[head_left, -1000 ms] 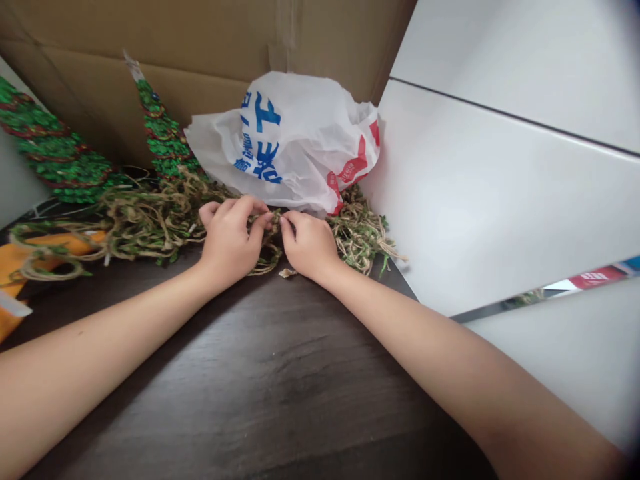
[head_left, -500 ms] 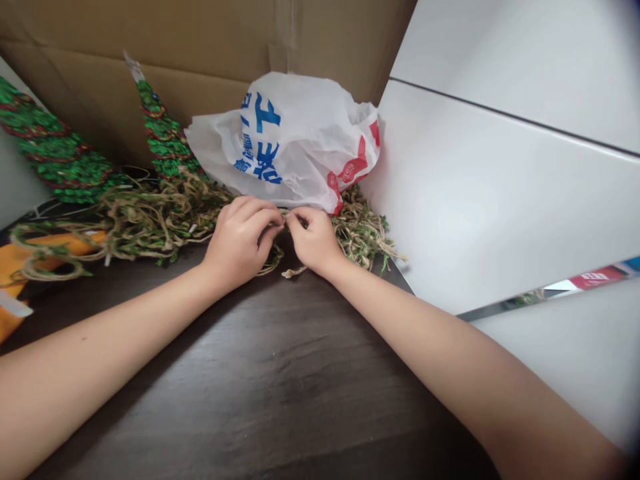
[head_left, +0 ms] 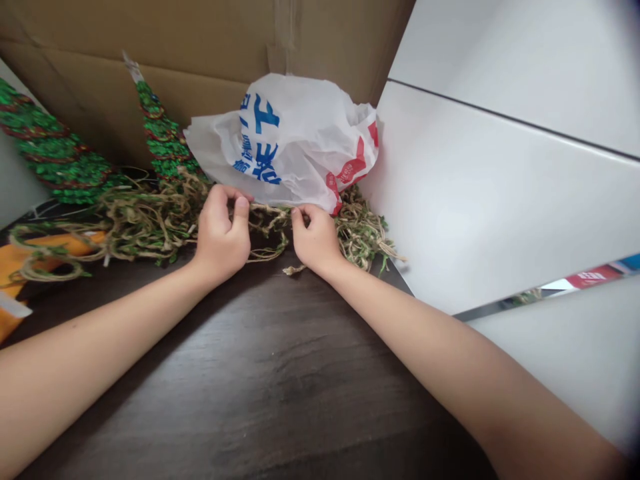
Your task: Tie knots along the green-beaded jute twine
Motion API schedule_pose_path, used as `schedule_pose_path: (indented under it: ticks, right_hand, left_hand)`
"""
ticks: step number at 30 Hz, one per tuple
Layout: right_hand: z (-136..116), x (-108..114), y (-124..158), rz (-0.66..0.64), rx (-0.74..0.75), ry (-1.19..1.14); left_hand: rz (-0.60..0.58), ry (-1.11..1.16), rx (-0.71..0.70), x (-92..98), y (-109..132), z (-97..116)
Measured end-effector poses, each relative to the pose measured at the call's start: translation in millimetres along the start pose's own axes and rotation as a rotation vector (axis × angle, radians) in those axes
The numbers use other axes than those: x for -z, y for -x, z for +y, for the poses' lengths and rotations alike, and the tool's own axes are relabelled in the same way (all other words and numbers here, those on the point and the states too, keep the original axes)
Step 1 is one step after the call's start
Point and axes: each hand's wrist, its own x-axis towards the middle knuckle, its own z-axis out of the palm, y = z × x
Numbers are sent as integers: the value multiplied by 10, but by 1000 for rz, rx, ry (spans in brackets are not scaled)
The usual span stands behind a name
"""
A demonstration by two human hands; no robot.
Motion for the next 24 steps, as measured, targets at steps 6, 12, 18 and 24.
schedule_pose_path:
  ticks: [6,12,18,24]
  right_hand:
    - [-35,24,27,-64,74,59]
    - [-110,59,46,-150,108,162]
    - [-203,98,85,-181,123,286]
    - [-204,91,102,-252,180,292]
  left_hand:
    - [-197,-152,-74,11,10,147]
    - [-267,-268,-35,57,8,268]
    - [-246,-225,-98,69,14,233]
    - [-202,-61,-29,37,-12,152]
